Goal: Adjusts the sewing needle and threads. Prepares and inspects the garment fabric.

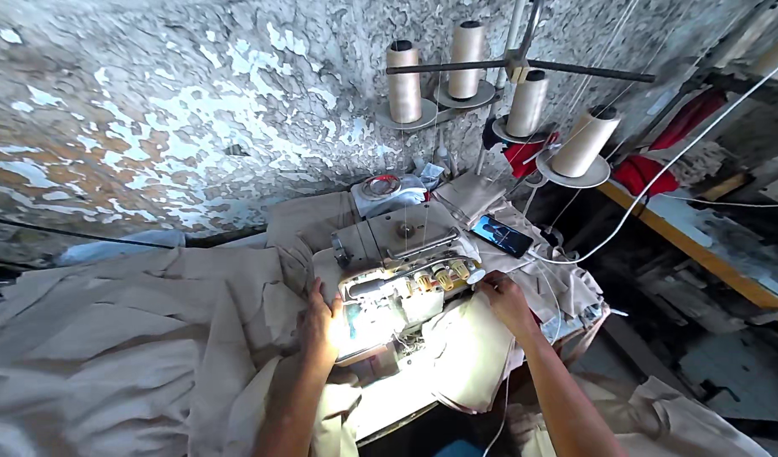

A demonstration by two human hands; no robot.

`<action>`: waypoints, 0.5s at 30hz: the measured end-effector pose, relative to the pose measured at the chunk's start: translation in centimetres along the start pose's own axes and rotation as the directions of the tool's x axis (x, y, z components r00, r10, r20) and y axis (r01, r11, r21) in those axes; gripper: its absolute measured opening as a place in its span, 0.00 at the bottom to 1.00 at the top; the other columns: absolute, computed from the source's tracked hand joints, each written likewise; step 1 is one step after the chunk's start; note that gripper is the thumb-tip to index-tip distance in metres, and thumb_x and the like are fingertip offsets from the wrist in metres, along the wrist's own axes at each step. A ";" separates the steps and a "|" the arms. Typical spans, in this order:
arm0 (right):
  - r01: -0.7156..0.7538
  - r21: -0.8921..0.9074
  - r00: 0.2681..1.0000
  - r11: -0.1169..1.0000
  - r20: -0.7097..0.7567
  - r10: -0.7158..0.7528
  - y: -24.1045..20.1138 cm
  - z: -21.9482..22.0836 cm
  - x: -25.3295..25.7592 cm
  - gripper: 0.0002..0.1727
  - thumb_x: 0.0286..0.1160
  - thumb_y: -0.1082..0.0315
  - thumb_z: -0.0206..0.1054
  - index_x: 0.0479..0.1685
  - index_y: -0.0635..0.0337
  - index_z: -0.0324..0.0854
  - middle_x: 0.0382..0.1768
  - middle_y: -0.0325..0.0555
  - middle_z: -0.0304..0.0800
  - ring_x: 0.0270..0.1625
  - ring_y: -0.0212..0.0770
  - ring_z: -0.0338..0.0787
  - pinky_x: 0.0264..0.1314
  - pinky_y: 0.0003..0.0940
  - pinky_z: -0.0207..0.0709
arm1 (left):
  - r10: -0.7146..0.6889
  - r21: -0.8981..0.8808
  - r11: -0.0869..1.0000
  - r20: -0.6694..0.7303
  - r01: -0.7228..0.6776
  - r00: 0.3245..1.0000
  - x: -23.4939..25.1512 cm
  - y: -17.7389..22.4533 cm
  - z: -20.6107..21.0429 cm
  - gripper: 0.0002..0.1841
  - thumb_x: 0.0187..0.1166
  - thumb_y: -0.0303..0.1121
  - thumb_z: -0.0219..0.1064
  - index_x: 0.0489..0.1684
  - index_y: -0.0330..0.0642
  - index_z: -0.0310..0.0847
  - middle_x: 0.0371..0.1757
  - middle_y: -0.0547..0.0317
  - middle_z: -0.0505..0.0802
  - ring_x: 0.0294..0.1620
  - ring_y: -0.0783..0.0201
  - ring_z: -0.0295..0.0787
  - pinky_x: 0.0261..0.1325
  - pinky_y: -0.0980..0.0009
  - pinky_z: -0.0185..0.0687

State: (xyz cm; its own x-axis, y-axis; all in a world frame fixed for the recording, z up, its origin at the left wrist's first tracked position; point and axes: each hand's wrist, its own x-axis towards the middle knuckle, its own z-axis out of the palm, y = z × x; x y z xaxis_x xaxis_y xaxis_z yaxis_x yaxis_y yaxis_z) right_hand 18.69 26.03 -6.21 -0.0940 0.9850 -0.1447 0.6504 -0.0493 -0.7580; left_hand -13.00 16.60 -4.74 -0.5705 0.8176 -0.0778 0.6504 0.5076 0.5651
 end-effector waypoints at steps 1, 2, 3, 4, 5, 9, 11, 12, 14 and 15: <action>0.010 -0.043 1.000 0.999 0.016 -0.009 -0.3 0.0 0.2 0.16 0.88 0.66 0.60 0.59 0.71 0.84 0.58 0.63 0.88 0.57 0.53 0.89 0.65 0.48 0.78 | 0.005 0.000 1.000 0.002 -0.005 1.000 0.0 -0.1 0.0 0.32 0.93 0.42 0.53 0.93 0.40 0.51 0.77 0.35 0.82 0.78 0.35 0.76 0.82 0.37 0.59; 0.016 -0.071 1.000 0.997 0.025 -0.015 -0.5 0.0 0.4 0.16 0.87 0.67 0.60 0.59 0.71 0.84 0.59 0.64 0.87 0.60 0.55 0.88 0.68 0.49 0.77 | 0.012 0.004 1.000 0.004 -0.012 1.000 0.0 -0.1 0.0 0.32 0.93 0.42 0.53 0.93 0.39 0.50 0.77 0.35 0.82 0.78 0.35 0.76 0.82 0.37 0.60; 0.017 -0.087 0.999 0.996 0.035 -0.014 -0.5 0.0 0.6 0.16 0.87 0.67 0.60 0.60 0.71 0.83 0.59 0.65 0.87 0.61 0.55 0.88 0.69 0.50 0.76 | 0.018 0.007 1.000 0.003 -0.018 1.000 0.0 -0.2 0.0 0.32 0.93 0.41 0.53 0.93 0.39 0.51 0.77 0.35 0.82 0.78 0.34 0.76 0.82 0.38 0.60; 0.009 -0.096 0.999 0.995 0.044 -0.005 -0.4 0.0 0.8 0.16 0.87 0.66 0.60 0.60 0.71 0.82 0.58 0.64 0.88 0.61 0.55 0.88 0.69 0.50 0.77 | 0.018 0.006 1.000 0.004 -0.018 1.000 0.0 -0.1 0.0 0.32 0.92 0.41 0.53 0.93 0.39 0.51 0.76 0.35 0.82 0.78 0.34 0.76 0.82 0.38 0.60; -0.006 -0.105 0.999 0.994 0.052 0.011 -0.3 0.0 1.0 0.17 0.87 0.65 0.61 0.61 0.71 0.81 0.57 0.64 0.88 0.60 0.55 0.89 0.68 0.51 0.77 | 0.015 0.002 1.000 0.007 -0.015 1.000 -0.1 0.0 -0.1 0.32 0.92 0.41 0.53 0.93 0.39 0.51 0.76 0.34 0.82 0.78 0.33 0.76 0.82 0.38 0.59; -0.002 -0.134 0.998 0.991 0.065 0.011 -0.2 0.0 1.4 0.16 0.85 0.67 0.62 0.60 0.71 0.82 0.55 0.64 0.89 0.58 0.55 0.89 0.67 0.52 0.77 | 0.037 -0.013 0.999 -0.006 -0.037 0.999 -0.1 -0.1 0.0 0.31 0.93 0.41 0.53 0.92 0.37 0.53 0.76 0.35 0.82 0.78 0.35 0.76 0.83 0.38 0.58; -0.014 -0.143 0.997 0.990 0.075 0.025 -0.5 0.0 1.3 0.16 0.85 0.67 0.62 0.61 0.71 0.81 0.57 0.64 0.88 0.60 0.56 0.89 0.68 0.52 0.77 | 0.041 -0.010 0.999 -0.001 -0.041 0.999 0.0 -0.2 0.1 0.31 0.93 0.41 0.53 0.92 0.37 0.53 0.76 0.35 0.82 0.78 0.35 0.76 0.83 0.38 0.58; -0.016 -0.141 0.997 0.990 0.075 0.027 -0.6 0.0 1.2 0.16 0.85 0.67 0.62 0.62 0.70 0.81 0.57 0.63 0.89 0.59 0.56 0.89 0.67 0.52 0.77 | 0.040 -0.005 0.999 0.000 -0.040 0.999 0.1 -0.3 0.2 0.31 0.93 0.41 0.53 0.92 0.37 0.53 0.76 0.35 0.82 0.78 0.35 0.77 0.83 0.38 0.59; 0.004 -0.113 0.999 0.994 0.048 0.001 -0.6 0.0 0.9 0.16 0.85 0.67 0.63 0.62 0.70 0.81 0.54 0.63 0.89 0.56 0.55 0.89 0.65 0.52 0.78 | 0.026 -0.004 1.000 0.006 -0.026 1.000 0.2 -0.3 0.1 0.31 0.92 0.41 0.54 0.92 0.38 0.53 0.76 0.34 0.82 0.78 0.35 0.76 0.82 0.38 0.60; 0.015 -0.105 1.000 0.994 0.023 -0.013 -0.5 0.1 0.7 0.16 0.85 0.67 0.62 0.61 0.70 0.82 0.53 0.62 0.89 0.55 0.54 0.90 0.64 0.51 0.78 | 0.020 -0.005 1.000 0.009 -0.020 1.000 0.2 -0.3 0.1 0.31 0.92 0.41 0.54 0.92 0.39 0.53 0.77 0.34 0.81 0.79 0.35 0.76 0.82 0.38 0.61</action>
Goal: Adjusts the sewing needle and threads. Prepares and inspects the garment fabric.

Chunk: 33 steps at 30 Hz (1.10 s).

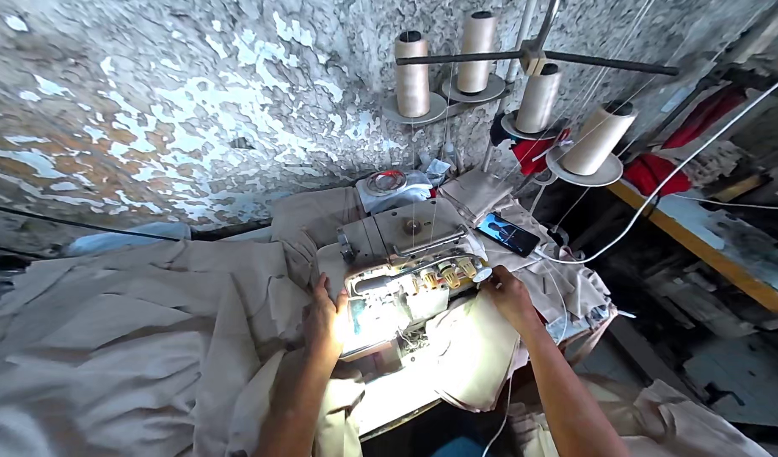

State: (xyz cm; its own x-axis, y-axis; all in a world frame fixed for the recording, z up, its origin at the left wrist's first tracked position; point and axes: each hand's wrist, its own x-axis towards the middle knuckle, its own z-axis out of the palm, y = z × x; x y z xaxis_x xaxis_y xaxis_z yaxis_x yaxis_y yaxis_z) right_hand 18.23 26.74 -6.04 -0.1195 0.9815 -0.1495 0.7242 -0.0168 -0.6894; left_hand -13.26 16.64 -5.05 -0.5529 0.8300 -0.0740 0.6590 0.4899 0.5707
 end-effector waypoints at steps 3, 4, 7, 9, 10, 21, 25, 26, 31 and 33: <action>0.042 -0.038 0.996 0.998 -0.077 -0.045 0.2 0.6 -0.4 0.15 0.86 0.67 0.61 0.59 0.70 0.84 0.53 0.62 0.91 0.55 0.56 0.91 0.63 0.53 0.80 | 0.020 -0.005 1.000 -0.014 -0.020 1.000 0.1 -0.3 0.2 0.31 0.92 0.41 0.54 0.92 0.39 0.53 0.76 0.34 0.82 0.77 0.34 0.77 0.81 0.38 0.62; 0.049 -0.074 0.994 0.996 -0.091 -0.056 0.2 0.8 -0.7 0.15 0.87 0.67 0.60 0.59 0.69 0.84 0.55 0.63 0.90 0.56 0.58 0.91 0.64 0.55 0.79 | 0.021 -0.003 1.000 -0.012 -0.021 1.000 0.1 -0.3 0.2 0.31 0.92 0.41 0.54 0.92 0.39 0.53 0.76 0.34 0.82 0.78 0.35 0.77 0.81 0.38 0.62; 0.059 -0.203 0.992 0.977 -0.095 -0.080 -0.3 1.2 -1.2 0.18 0.88 0.66 0.58 0.64 0.70 0.83 0.60 0.66 0.89 0.59 0.63 0.91 0.64 0.59 0.80 | 0.011 -0.003 1.000 0.005 -0.011 1.000 0.1 -0.2 0.1 0.32 0.92 0.41 0.54 0.93 0.39 0.52 0.77 0.34 0.81 0.78 0.34 0.76 0.81 0.37 0.61; 0.014 -0.276 0.998 0.961 -0.060 -0.031 -0.7 1.3 -1.4 0.19 0.90 0.65 0.56 0.68 0.69 0.81 0.63 0.66 0.87 0.60 0.64 0.91 0.64 0.60 0.80 | 0.010 -0.005 1.000 0.006 -0.010 1.000 0.0 -0.2 0.1 0.32 0.92 0.41 0.54 0.93 0.39 0.52 0.78 0.34 0.80 0.79 0.34 0.75 0.82 0.37 0.60; -0.003 -0.296 0.999 0.955 -0.051 -0.012 -0.8 1.4 -1.4 0.20 0.90 0.64 0.55 0.68 0.68 0.81 0.64 0.65 0.87 0.60 0.64 0.91 0.63 0.60 0.80 | 0.019 -0.002 1.000 -0.007 -0.019 1.000 0.1 -0.3 0.2 0.32 0.92 0.41 0.55 0.93 0.39 0.52 0.78 0.34 0.80 0.78 0.34 0.75 0.82 0.37 0.60; -0.103 -0.339 0.991 0.935 0.046 0.126 -1.8 0.7 -0.8 0.22 0.93 0.60 0.51 0.72 0.64 0.78 0.68 0.60 0.85 0.67 0.61 0.88 0.67 0.60 0.77 | 0.031 -0.016 0.999 -0.007 -0.032 0.999 0.2 -0.5 0.3 0.32 0.92 0.42 0.54 0.92 0.37 0.53 0.79 0.35 0.80 0.79 0.36 0.76 0.81 0.38 0.61; -0.105 -0.296 0.993 0.949 0.013 0.114 -1.7 1.2 -1.1 0.22 0.93 0.59 0.52 0.74 0.64 0.77 0.66 0.61 0.87 0.66 0.61 0.89 0.66 0.61 0.77 | 0.018 -0.018 1.000 -0.004 -0.018 1.000 0.2 -0.7 0.2 0.31 0.93 0.42 0.53 0.92 0.38 0.53 0.80 0.37 0.79 0.79 0.35 0.75 0.81 0.37 0.61; -0.095 -0.252 0.995 0.963 -0.019 0.093 -1.4 1.4 -1.6 0.24 0.92 0.59 0.53 0.76 0.64 0.74 0.65 0.61 0.88 0.64 0.62 0.89 0.66 0.62 0.77 | 0.019 -0.028 0.999 -0.005 -0.019 1.000 0.2 -0.9 0.3 0.31 0.93 0.41 0.53 0.92 0.38 0.53 0.80 0.36 0.79 0.79 0.34 0.74 0.81 0.37 0.62; 0.137 -0.031 0.950 0.990 -0.278 -0.140 0.9 2.5 -5.3 0.23 0.85 0.67 0.62 0.75 0.69 0.77 0.56 0.66 0.91 0.51 0.65 0.93 0.54 0.64 0.83 | 0.064 -0.091 0.993 -0.079 -0.072 0.995 -0.4 -1.5 0.6 0.31 0.93 0.47 0.51 0.91 0.40 0.55 0.78 0.33 0.79 0.73 0.32 0.79 0.72 0.34 0.73; 0.254 0.022 0.927 0.967 -0.291 -0.237 1.5 3.1 -7.3 0.20 0.85 0.70 0.60 0.69 0.74 0.80 0.55 0.70 0.90 0.49 0.62 0.93 0.53 0.57 0.85 | 0.123 -0.087 0.988 -0.091 -0.131 0.988 -1.1 -0.9 -0.7 0.30 0.94 0.46 0.49 0.89 0.36 0.57 0.82 0.33 0.75 0.77 0.36 0.77 0.77 0.39 0.72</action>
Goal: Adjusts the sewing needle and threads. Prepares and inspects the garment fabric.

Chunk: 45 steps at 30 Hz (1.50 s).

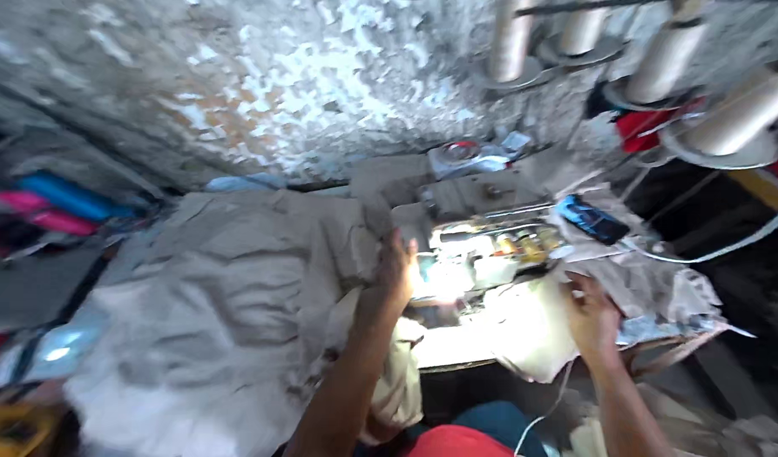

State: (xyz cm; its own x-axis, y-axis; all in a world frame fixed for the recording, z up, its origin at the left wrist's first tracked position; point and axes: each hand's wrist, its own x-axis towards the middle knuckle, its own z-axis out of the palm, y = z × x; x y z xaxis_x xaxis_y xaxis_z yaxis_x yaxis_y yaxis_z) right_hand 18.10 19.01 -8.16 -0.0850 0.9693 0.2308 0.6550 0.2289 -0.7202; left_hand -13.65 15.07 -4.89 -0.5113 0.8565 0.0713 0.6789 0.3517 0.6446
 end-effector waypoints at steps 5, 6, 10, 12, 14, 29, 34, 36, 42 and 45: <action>0.038 0.050 0.999 0.998 -0.010 -0.038 0.5 -2.2 -3.3 0.19 0.87 0.69 0.58 0.61 0.80 0.82 0.54 0.77 0.87 0.44 0.62 0.90 0.49 0.54 0.83 | 0.091 -0.101 0.991 -0.017 -0.092 0.996 -0.3 -1.9 -6.9 0.26 0.95 0.39 0.48 0.86 0.34 0.65 0.80 0.36 0.80 0.79 0.41 0.78 0.81 0.41 0.67; 0.024 0.066 0.999 0.998 -0.022 -0.023 1.3 -2.6 -3.6 0.19 0.87 0.69 0.58 0.61 0.80 0.81 0.54 0.77 0.87 0.44 0.59 0.89 0.50 0.51 0.83 | 0.096 -0.104 0.990 -0.036 -0.099 0.995 -0.8 -3.1 -8.7 0.24 0.94 0.38 0.49 0.83 0.34 0.70 0.76 0.37 0.83 0.76 0.44 0.81 0.79 0.44 0.71; -0.010 0.164 0.996 0.986 -0.082 0.024 2.7 -3.5 -4.2 0.19 0.87 0.68 0.59 0.58 0.82 0.80 0.45 0.64 0.86 0.36 0.25 0.79 0.39 0.19 0.75 | 0.011 -0.061 0.998 -0.129 -0.019 0.992 -5.3 -7.0 -14.5 0.20 0.93 0.34 0.52 0.75 0.33 0.78 0.72 0.38 0.87 0.73 0.45 0.84 0.77 0.45 0.73; 0.001 0.212 0.998 0.977 -0.068 0.013 1.8 -3.2 -4.6 0.19 0.87 0.68 0.59 0.57 0.82 0.80 0.41 0.55 0.84 0.31 0.16 0.75 0.34 0.11 0.71 | 0.005 -0.033 0.999 -0.165 -0.011 0.986 -8.6 -8.5 -15.0 0.18 0.92 0.33 0.55 0.71 0.32 0.80 0.71 0.39 0.87 0.71 0.45 0.85 0.75 0.45 0.76; 0.052 0.246 0.999 0.968 -0.005 -0.052 0.0 -2.2 -5.4 0.19 0.85 0.68 0.59 0.57 0.83 0.80 0.41 0.57 0.86 0.31 0.18 0.77 0.34 0.13 0.73 | 0.029 -0.019 0.999 -0.176 -0.033 0.984 -12.3 -9.4 -14.2 0.17 0.89 0.32 0.59 0.68 0.33 0.83 0.73 0.41 0.86 0.75 0.46 0.82 0.77 0.45 0.74; 0.215 0.228 0.187 0.950 0.945 -0.269 -18.3 9.4 -11.3 0.26 0.85 0.49 0.62 0.54 0.67 0.87 0.44 0.60 0.94 0.50 0.59 0.93 0.58 0.64 0.80 | 0.126 -0.031 0.992 0.095 -0.124 0.987 -17.8 -13.1 -13.4 0.18 0.83 0.35 0.67 0.70 0.45 0.86 0.78 0.47 0.83 0.80 0.46 0.78 0.78 0.39 0.70; 0.272 0.163 0.182 0.948 0.959 -0.217 -20.0 12.1 -12.3 0.22 0.85 0.52 0.63 0.53 0.64 0.88 0.47 0.61 0.93 0.55 0.61 0.91 0.61 0.65 0.77 | 0.111 0.033 0.992 0.260 -0.123 0.959 -14.9 -12.1 -14.1 0.10 0.81 0.33 0.70 0.51 0.35 0.89 0.65 0.42 0.88 0.66 0.45 0.86 0.70 0.44 0.79; 0.110 0.276 0.276 0.955 0.914 -0.296 -19.4 11.4 -12.2 0.17 0.81 0.59 0.67 0.50 0.66 0.89 0.45 0.57 0.93 0.49 0.52 0.92 0.57 0.54 0.81 | 0.136 0.003 0.990 0.249 -0.141 0.959 -14.2 -10.8 -14.9 0.09 0.81 0.31 0.70 0.47 0.34 0.89 0.63 0.43 0.89 0.63 0.48 0.88 0.67 0.48 0.82; -0.241 0.750 0.802 0.616 0.511 -0.308 -18.5 6.6 -8.3 0.05 0.81 0.73 0.60 0.41 0.62 0.81 0.31 0.30 0.87 0.30 0.20 0.85 0.32 0.19 0.81 | 0.256 -0.218 0.946 0.048 -0.240 0.965 -11.0 -3.5 -16.2 0.11 0.86 0.31 0.64 0.57 0.34 0.81 0.47 0.50 0.92 0.46 0.61 0.90 0.53 0.59 0.87; -0.391 0.782 0.861 0.485 0.497 -0.106 -17.9 5.7 -5.5 0.08 0.85 0.73 0.57 0.38 0.57 0.80 0.27 0.33 0.88 0.27 0.24 0.86 0.32 0.21 0.82 | 0.288 -0.296 0.918 0.039 -0.264 0.957 -8.4 -0.7 -14.1 0.10 0.86 0.31 0.64 0.58 0.36 0.79 0.43 0.48 0.89 0.37 0.59 0.86 0.43 0.58 0.85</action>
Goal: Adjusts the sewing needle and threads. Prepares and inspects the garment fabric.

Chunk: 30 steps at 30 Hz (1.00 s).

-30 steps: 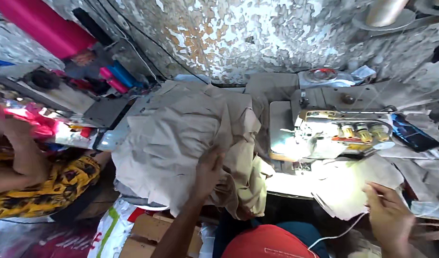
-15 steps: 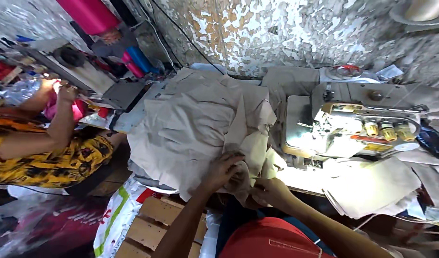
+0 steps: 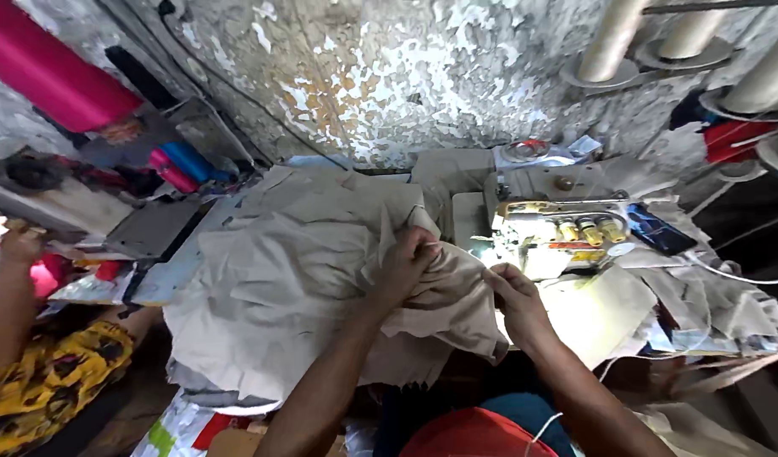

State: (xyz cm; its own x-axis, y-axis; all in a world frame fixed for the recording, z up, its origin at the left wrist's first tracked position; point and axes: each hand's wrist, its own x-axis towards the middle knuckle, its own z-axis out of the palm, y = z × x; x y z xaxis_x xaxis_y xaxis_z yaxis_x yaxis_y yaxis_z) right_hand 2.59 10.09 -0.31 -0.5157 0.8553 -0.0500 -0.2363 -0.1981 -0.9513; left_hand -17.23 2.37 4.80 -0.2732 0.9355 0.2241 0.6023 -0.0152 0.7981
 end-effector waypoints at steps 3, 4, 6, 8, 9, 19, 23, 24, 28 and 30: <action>-0.055 -0.030 0.998 0.998 -0.004 0.055 1.1 -1.9 0.7 0.05 0.82 0.74 0.62 0.47 0.65 0.81 0.32 0.37 0.90 0.33 0.27 0.88 0.40 0.25 0.84 | 0.007 0.009 1.000 0.028 -0.007 1.000 3.1 -0.4 2.8 0.11 0.86 0.31 0.64 0.59 0.35 0.79 0.45 0.43 0.90 0.40 0.53 0.87 0.46 0.53 0.85; -0.061 -0.056 0.998 0.997 0.001 0.062 1.6 -2.3 0.5 0.05 0.79 0.76 0.64 0.47 0.66 0.82 0.32 0.37 0.91 0.34 0.26 0.89 0.41 0.24 0.85 | 0.005 0.025 1.000 0.043 -0.006 0.999 3.8 -0.6 3.6 0.12 0.86 0.32 0.64 0.59 0.35 0.79 0.45 0.43 0.90 0.41 0.52 0.88 0.46 0.51 0.84; -0.075 -0.069 0.997 0.995 -0.033 0.073 2.3 -2.8 0.1 0.02 0.78 0.78 0.65 0.43 0.66 0.82 0.31 0.37 0.91 0.34 0.25 0.89 0.42 0.23 0.85 | -0.008 0.061 0.998 0.078 0.003 0.997 4.6 -0.8 4.7 0.11 0.87 0.33 0.64 0.57 0.35 0.79 0.43 0.42 0.89 0.40 0.49 0.87 0.45 0.49 0.83; -0.093 -0.031 0.991 0.995 -0.099 0.089 2.4 -3.4 0.2 0.02 0.79 0.78 0.65 0.40 0.67 0.82 0.30 0.40 0.91 0.32 0.27 0.89 0.38 0.24 0.85 | -0.029 0.094 0.995 0.105 0.019 0.994 4.9 -0.3 5.0 0.11 0.87 0.33 0.64 0.58 0.35 0.79 0.43 0.41 0.89 0.40 0.47 0.87 0.45 0.47 0.83; -0.105 -0.013 0.986 0.994 -0.129 0.103 2.3 -3.7 0.4 0.02 0.79 0.79 0.65 0.40 0.68 0.82 0.30 0.41 0.91 0.31 0.28 0.89 0.37 0.24 0.85 | -0.027 0.105 0.994 0.106 0.016 0.994 5.0 -0.3 5.1 0.11 0.87 0.33 0.65 0.58 0.35 0.80 0.43 0.41 0.89 0.40 0.48 0.87 0.45 0.47 0.82; 0.127 -0.205 0.944 0.970 -0.276 -0.182 3.9 -4.6 0.6 0.04 0.71 0.81 0.68 0.41 0.71 0.84 0.32 0.39 0.90 0.34 0.22 0.87 0.42 0.18 0.82 | 0.085 0.222 0.967 0.179 -0.124 0.980 5.8 -0.9 4.5 0.11 0.83 0.30 0.68 0.55 0.32 0.85 0.48 0.40 0.92 0.49 0.44 0.90 0.57 0.43 0.83; 0.466 -0.692 0.806 0.551 0.074 -0.588 5.6 -5.8 -1.6 0.10 0.72 0.73 0.67 0.41 0.68 0.92 0.41 0.57 0.91 0.38 0.37 0.90 0.41 0.27 0.85 | 0.301 0.379 0.835 0.292 -0.399 0.908 4.0 -1.6 2.9 0.04 0.75 0.25 0.74 0.41 0.36 0.92 0.43 0.44 0.93 0.51 0.42 0.90 0.58 0.43 0.82; 0.532 -0.696 0.782 0.482 0.187 -0.594 5.9 -5.7 -2.6 0.10 0.73 0.73 0.66 0.41 0.65 0.93 0.42 0.58 0.92 0.38 0.41 0.92 0.41 0.31 0.87 | 0.327 0.409 0.807 0.290 -0.426 0.899 2.8 -1.8 2.4 0.03 0.74 0.25 0.73 0.38 0.37 0.91 0.42 0.45 0.93 0.51 0.43 0.91 0.58 0.44 0.83; 0.682 -0.592 0.726 0.429 0.473 -0.499 8.2 -5.5 -5.3 0.14 0.82 0.57 0.66 0.46 0.55 0.93 0.41 0.50 0.94 0.37 0.40 0.93 0.38 0.32 0.88 | 0.298 0.449 0.806 0.253 -0.385 0.920 -3.3 -4.4 0.8 0.05 0.75 0.27 0.69 0.36 0.40 0.92 0.45 0.48 0.94 0.53 0.45 0.91 0.59 0.45 0.84; 0.605 -0.628 0.793 0.489 0.422 -0.439 9.1 -6.0 -5.6 0.17 0.83 0.56 0.64 0.45 0.58 0.93 0.41 0.50 0.95 0.38 0.41 0.95 0.39 0.36 0.89 | 0.260 0.442 0.842 0.166 -0.307 0.951 -6.6 -5.9 0.5 0.05 0.74 0.26 0.69 0.35 0.41 0.93 0.46 0.48 0.94 0.53 0.47 0.91 0.57 0.47 0.85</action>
State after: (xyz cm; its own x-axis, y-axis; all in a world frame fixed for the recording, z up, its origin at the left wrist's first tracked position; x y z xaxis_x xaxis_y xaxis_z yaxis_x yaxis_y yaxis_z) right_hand 8.30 6.34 -10.54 -0.6527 0.5632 0.5067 0.0897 0.7216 -0.6865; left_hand -18.54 -3.56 -1.67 0.0212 0.9446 0.3277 0.9233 -0.1443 0.3560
